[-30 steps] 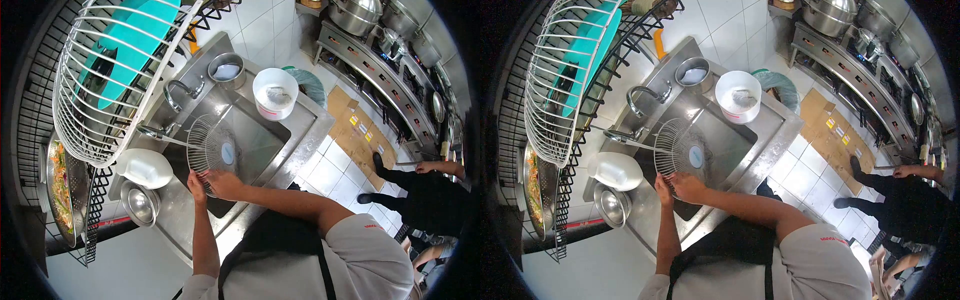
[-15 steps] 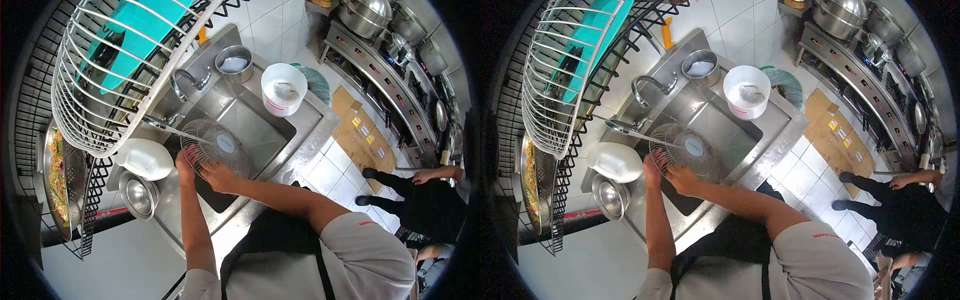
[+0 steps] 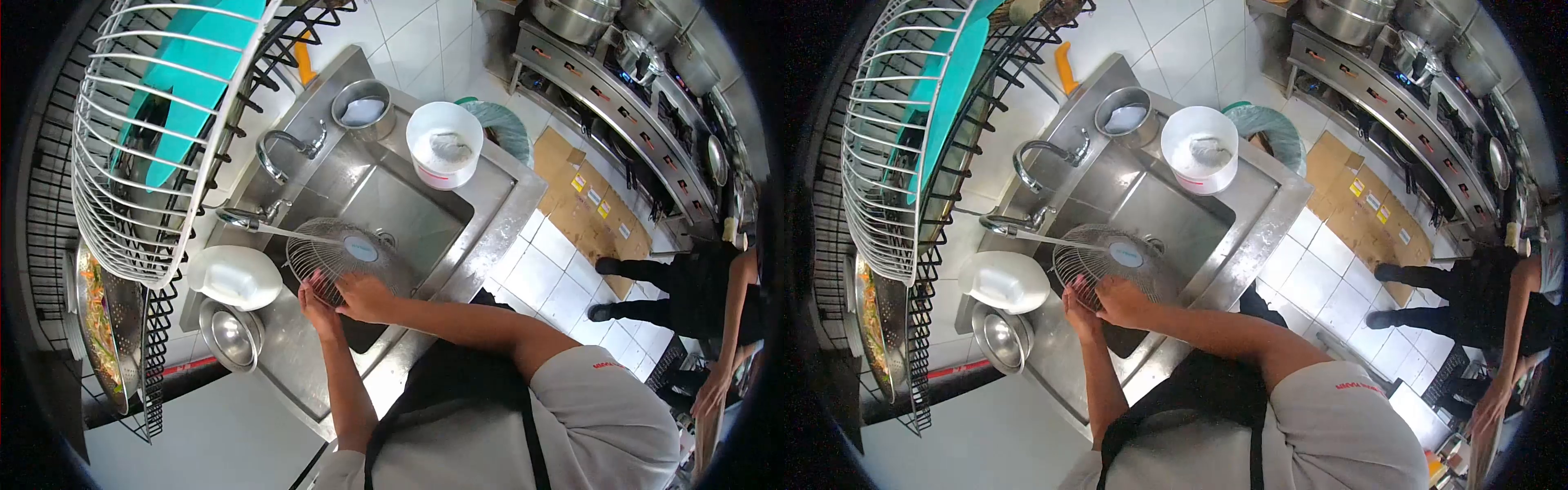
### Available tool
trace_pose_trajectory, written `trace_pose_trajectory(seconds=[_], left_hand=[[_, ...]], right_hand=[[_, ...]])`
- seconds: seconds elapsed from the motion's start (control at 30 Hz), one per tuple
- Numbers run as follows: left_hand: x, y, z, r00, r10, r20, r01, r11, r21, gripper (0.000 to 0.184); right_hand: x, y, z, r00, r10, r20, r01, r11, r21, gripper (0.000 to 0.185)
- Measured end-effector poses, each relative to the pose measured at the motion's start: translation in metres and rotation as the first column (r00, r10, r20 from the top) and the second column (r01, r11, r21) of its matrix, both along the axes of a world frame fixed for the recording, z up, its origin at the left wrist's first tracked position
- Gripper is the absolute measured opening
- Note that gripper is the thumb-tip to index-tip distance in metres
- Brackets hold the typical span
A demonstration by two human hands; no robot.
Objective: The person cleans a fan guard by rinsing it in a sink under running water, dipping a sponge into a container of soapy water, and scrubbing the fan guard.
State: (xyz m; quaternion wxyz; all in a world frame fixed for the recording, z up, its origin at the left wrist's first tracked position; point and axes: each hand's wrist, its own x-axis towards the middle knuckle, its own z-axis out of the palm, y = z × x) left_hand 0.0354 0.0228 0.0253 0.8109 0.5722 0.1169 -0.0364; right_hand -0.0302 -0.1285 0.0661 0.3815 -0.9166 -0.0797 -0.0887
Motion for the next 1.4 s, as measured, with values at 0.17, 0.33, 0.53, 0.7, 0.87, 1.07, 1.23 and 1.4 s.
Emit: trace_pose_trajectory(seconds=[0.17,0.33,0.53,0.7,0.87,1.07,1.23,1.4], left_hand=[[0.019,0.009,0.006,0.988,-0.139,-0.063,0.135,0.989,-0.066,0.025],[0.099,0.019,0.019,0.891,-0.258,-0.373,0.249,0.966,-0.073,0.043],[0.175,0.017,-0.023,0.818,-0.369,-0.441,0.448,0.89,0.084,0.031],[0.132,-0.008,0.04,0.884,-0.4,-0.244,0.467,0.797,0.383,0.025],[0.069,0.013,0.018,0.964,-0.235,0.125,0.186,0.931,0.316,0.025],[0.008,0.002,-0.026,0.987,-0.102,0.121,0.107,0.994,-0.037,0.023],[0.005,0.026,-0.029,0.985,-0.169,-0.031,0.172,0.966,0.195,0.033],[0.024,0.041,0.004,0.936,-0.287,-0.203,0.352,0.768,0.535,0.049]], right_hand=[[0.009,0.007,0.006,0.983,-0.019,-0.185,-0.002,0.993,-0.114,0.073],[0.011,0.006,0.008,0.982,-0.091,-0.167,0.067,0.987,-0.143,0.068],[0.014,0.02,0.023,0.966,-0.044,-0.255,0.013,0.993,-0.121,0.043],[0.002,0.025,0.017,0.989,-0.001,-0.149,-0.008,0.998,-0.065,0.031],[0.005,0.018,0.008,0.997,0.028,-0.078,-0.036,0.994,-0.107,0.042],[0.006,0.029,-0.007,0.995,-0.059,-0.078,0.052,0.995,-0.088,0.044],[0.006,0.022,-0.017,0.994,-0.031,-0.102,0.02,0.994,-0.108,0.041],[-0.001,0.003,-0.026,0.998,0.005,-0.059,-0.01,0.996,-0.088,0.029]])
